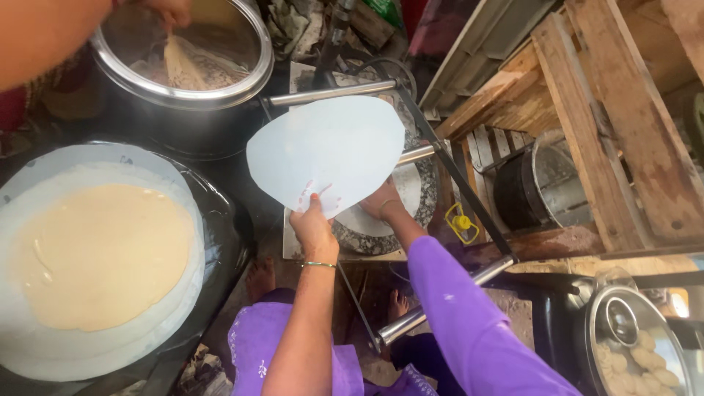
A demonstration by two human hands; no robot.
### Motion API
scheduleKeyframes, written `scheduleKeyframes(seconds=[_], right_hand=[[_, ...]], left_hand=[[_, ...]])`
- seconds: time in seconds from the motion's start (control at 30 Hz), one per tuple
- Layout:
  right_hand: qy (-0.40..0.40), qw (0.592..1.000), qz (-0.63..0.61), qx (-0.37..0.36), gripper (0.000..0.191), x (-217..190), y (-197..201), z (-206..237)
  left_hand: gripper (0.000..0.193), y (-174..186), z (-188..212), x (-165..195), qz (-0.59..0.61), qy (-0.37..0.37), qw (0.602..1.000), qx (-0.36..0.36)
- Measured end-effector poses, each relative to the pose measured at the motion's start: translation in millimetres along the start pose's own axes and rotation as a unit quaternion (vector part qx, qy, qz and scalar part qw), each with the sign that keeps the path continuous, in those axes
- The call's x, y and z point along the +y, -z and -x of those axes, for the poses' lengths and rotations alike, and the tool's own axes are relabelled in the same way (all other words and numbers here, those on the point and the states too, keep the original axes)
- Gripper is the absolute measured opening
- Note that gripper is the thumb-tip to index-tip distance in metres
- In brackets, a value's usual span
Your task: The person sits at a manual lever press, places dough balls between round plastic sheets on the press plate, and pulls the metal lever down to flatten each ball into a thin disc. They lift the pressed disc with the plastic sheet, peel it off, and stack the flattened discs in a large container, repeating the cycle.
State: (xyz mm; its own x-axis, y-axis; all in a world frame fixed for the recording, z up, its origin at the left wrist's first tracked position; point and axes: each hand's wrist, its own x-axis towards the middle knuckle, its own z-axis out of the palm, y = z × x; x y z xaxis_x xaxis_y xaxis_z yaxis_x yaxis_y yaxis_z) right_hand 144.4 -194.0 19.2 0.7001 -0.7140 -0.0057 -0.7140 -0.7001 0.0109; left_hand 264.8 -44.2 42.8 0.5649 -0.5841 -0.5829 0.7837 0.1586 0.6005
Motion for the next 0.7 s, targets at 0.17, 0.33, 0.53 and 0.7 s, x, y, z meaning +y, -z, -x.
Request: scheduleKeyframes(seconds=[0.17,0.33,0.53,0.7], right_hand=[[-0.093,0.978,0.011,-0.184,0.068,-7,11,-12],[-0.055,0.992,-0.078,-0.082,0.068,-24,3,6],[-0.003,0.987,-0.055,-0.154,0.089,-10,8,47],[-0.023,0.992,-0.079,-0.099,0.086,12,7,51]], left_hand=[[0.033,-2,-2,-3,0.051,0.009,0.999,-0.013],[0.032,-1,-4,-4,0.030,0.009,0.999,-0.003],[0.033,3,-1,-1,0.040,0.008,0.999,-0.029],[0.032,4,5,3,0.066,0.011,0.997,-0.026]])
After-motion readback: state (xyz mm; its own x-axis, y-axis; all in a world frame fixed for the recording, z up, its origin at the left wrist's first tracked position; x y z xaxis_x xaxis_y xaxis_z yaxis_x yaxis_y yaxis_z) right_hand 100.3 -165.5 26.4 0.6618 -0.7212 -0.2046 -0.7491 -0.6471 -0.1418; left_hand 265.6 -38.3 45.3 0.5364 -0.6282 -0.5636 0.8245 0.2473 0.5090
